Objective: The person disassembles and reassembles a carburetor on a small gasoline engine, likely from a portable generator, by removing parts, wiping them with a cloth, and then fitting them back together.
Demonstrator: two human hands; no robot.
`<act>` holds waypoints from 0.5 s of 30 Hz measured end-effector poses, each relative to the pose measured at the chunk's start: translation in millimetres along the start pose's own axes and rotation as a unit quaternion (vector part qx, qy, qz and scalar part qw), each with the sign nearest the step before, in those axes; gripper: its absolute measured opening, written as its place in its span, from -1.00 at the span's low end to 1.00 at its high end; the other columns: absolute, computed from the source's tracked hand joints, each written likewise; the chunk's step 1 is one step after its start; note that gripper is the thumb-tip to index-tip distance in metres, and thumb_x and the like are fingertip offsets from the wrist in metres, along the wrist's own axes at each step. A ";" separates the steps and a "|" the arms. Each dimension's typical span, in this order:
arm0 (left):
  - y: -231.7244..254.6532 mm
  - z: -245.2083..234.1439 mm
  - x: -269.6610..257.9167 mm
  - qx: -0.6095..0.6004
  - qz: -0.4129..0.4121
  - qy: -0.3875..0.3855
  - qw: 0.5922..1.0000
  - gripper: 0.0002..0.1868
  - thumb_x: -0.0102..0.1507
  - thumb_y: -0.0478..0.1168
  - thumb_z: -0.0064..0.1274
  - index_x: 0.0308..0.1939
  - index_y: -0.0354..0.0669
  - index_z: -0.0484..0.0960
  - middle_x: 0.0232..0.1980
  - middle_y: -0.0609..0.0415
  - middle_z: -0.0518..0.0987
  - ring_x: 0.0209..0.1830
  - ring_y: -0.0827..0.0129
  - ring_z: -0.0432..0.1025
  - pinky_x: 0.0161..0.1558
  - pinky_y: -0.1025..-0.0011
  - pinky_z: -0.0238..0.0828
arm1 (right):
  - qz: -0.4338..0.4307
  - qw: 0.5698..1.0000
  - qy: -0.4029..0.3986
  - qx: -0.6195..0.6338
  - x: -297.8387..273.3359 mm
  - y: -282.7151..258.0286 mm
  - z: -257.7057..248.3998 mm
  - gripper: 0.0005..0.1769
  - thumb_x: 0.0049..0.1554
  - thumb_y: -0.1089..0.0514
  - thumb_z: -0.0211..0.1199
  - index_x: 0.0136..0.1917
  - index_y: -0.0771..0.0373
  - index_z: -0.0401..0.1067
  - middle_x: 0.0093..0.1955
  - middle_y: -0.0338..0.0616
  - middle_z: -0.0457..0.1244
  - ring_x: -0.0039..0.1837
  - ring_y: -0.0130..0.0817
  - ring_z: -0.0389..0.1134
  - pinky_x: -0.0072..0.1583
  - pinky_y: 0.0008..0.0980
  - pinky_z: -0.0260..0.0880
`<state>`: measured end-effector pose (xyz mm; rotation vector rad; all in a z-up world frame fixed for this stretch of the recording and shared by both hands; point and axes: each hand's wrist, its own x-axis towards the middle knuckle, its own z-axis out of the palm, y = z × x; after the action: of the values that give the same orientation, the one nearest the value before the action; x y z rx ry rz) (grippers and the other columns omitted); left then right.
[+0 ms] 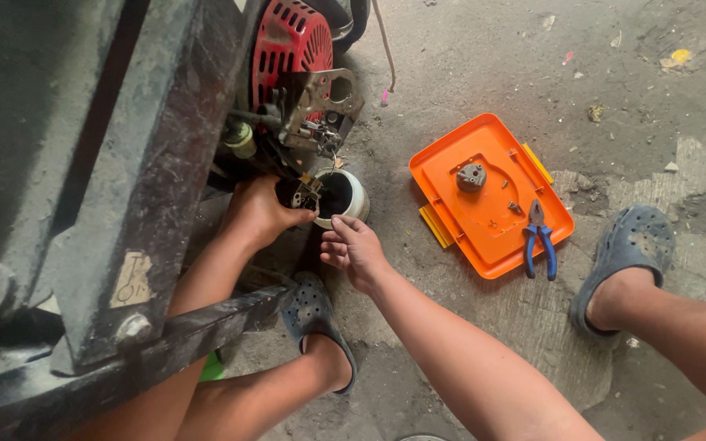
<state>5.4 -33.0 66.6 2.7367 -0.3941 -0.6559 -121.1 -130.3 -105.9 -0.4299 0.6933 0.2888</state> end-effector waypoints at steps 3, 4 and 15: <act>-1.7 -0.2 0.9 0.002 0.016 0.003 1.000 -0.36 -0.12 -0.02 0.54 -0.05 -0.21 0.69 -0.08 -0.12 0.70 -0.06 0.09 0.61 -0.01 0.23 0.52 | 0.003 1.000 0.006 -0.003 1.6 1.6 -2.6 -0.50 0.20 -0.01 0.27 0.32 0.22 0.25 -0.06 -0.13 0.30 -0.11 -0.36 0.39 -0.11 -0.34 0.53; -1.9 0.0 1.7 0.004 0.022 0.004 1.000 -0.36 -0.12 -0.03 0.55 -0.05 -0.22 0.69 -0.08 -0.12 0.70 -0.07 0.09 0.61 -0.02 0.23 0.52 | 0.002 1.000 0.005 -0.005 2.5 1.9 -3.3 -0.50 0.20 -0.01 0.27 0.32 0.22 0.26 -0.07 -0.13 0.30 -0.11 -0.36 0.39 -0.11 -0.34 0.53; 0.1 0.0 0.7 -0.005 0.014 -0.003 1.000 -0.37 -0.13 -0.08 0.54 -0.03 -0.19 0.69 -0.08 -0.09 0.71 -0.08 0.15 0.63 -0.02 0.27 0.53 | -0.027 0.986 0.065 -0.149 3.5 -0.5 -4.3 -0.59 0.22 0.06 0.22 0.30 0.22 0.32 -0.12 -0.21 0.27 -0.20 -0.45 0.33 -0.17 -0.34 0.48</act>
<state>6.1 -33.3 66.4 2.7151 -0.4281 -0.6578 -120.8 -132.4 -111.0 -0.7563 0.7668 0.3176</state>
